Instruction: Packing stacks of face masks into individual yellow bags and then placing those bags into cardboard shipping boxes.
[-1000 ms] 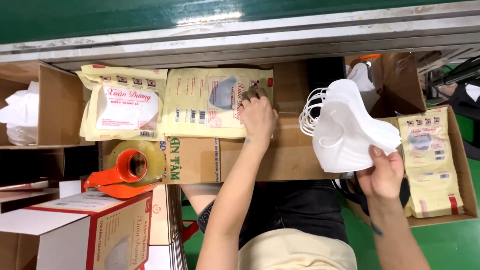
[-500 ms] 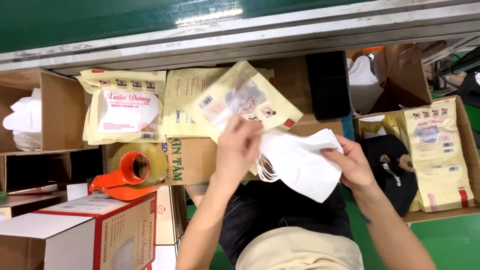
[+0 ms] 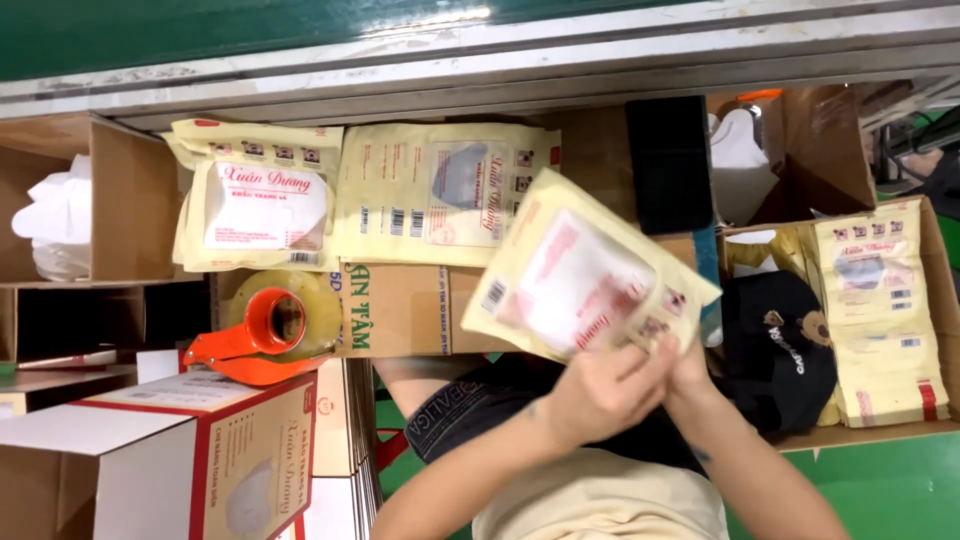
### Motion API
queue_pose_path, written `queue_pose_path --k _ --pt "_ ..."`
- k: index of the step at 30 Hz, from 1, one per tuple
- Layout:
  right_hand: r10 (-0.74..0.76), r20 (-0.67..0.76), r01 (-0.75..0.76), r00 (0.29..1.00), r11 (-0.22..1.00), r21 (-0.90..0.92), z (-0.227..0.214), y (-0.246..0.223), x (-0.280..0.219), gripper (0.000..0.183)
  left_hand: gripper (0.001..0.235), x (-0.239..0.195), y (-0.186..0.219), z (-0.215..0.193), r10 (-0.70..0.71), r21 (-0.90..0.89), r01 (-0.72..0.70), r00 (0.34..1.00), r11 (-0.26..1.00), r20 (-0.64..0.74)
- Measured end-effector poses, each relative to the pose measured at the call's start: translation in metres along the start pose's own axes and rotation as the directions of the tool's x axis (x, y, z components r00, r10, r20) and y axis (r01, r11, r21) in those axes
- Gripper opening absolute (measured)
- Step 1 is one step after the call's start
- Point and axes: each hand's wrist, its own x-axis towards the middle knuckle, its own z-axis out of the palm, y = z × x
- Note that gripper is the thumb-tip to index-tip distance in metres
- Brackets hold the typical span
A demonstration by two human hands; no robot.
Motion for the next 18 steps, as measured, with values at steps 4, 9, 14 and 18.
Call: queue_pose_path --k 4,9,14,18 --pt "0.378 -0.186 -0.328 0.907 0.911 0.249 -0.010 -0.008 0.009 0.040 0.045 0.025 0.009 -0.044 -0.116 -0.084 0.118 0.993 0.989 0.026" --pt "0.514 0.050 -0.295 0.856 0.566 -0.770 -0.012 -0.029 0.008 0.025 0.058 0.056 -0.014 -0.105 -0.244 -0.053 0.242 0.969 0.969 -0.038" --pt "-0.087 0.173 0.189 0.981 0.615 -0.765 0.073 -0.118 0.036 0.046 0.028 0.036 -0.040 -0.091 -0.374 -0.148 0.369 0.927 0.917 -0.005" --pt "-0.024 0.311 0.280 0.950 0.508 -0.815 0.058 -0.091 0.038 0.025 0.020 0.032 -0.030 -0.098 -0.274 -0.063 0.270 0.958 0.961 -0.080"
